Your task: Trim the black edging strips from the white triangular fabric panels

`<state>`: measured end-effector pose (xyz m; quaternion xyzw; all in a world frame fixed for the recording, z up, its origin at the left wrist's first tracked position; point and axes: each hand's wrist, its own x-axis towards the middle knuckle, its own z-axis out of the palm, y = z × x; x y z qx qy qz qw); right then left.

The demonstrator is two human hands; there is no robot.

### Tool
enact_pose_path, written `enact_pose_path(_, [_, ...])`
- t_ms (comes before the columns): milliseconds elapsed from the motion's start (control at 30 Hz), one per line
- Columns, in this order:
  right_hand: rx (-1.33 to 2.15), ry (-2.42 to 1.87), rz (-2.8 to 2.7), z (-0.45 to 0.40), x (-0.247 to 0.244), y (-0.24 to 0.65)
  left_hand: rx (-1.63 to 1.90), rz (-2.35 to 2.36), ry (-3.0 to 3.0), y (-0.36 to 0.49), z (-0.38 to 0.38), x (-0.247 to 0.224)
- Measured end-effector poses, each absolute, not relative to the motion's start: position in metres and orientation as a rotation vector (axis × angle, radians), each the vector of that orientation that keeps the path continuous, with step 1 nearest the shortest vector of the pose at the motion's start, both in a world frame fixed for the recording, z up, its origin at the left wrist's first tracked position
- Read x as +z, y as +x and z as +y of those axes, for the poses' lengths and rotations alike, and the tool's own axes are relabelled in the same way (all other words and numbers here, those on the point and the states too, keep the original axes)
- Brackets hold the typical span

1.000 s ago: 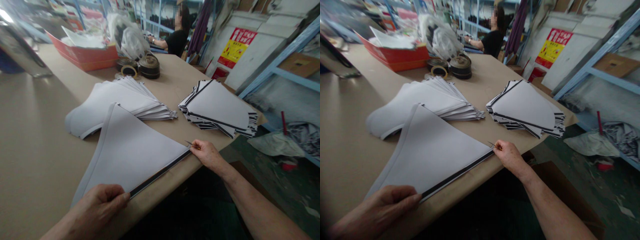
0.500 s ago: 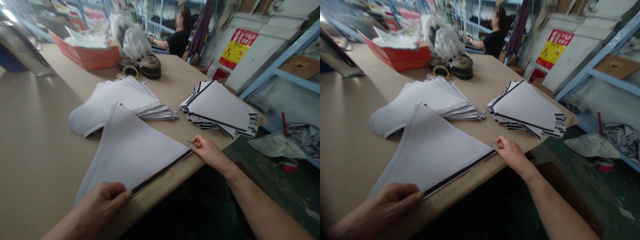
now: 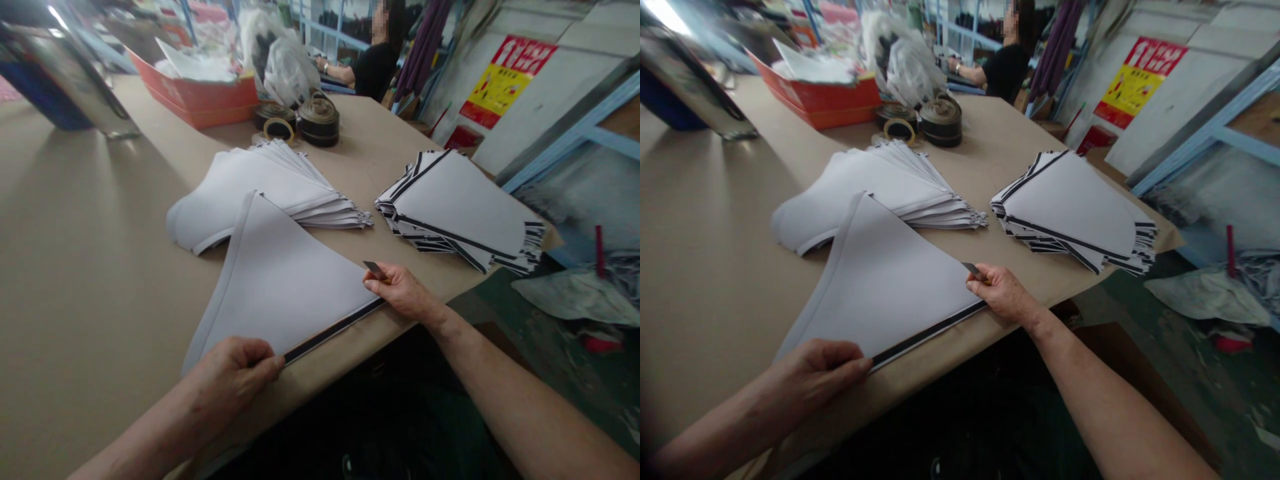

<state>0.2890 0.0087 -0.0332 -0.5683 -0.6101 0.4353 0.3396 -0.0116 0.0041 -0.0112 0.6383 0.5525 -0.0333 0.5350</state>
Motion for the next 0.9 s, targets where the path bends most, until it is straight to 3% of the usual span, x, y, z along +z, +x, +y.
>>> enact_pose_path(467, [0.916, -1.601, -1.689, 0.000, -0.034, 0.290, -0.153, 1.407, 1.371, -0.052, -0.003, 0.008])
enact_pose_path(900, [0.900, -1.611, -1.662, -0.001, -0.034, 0.289, -0.378, 1.430, 1.569, -0.105, -0.006, -0.012])
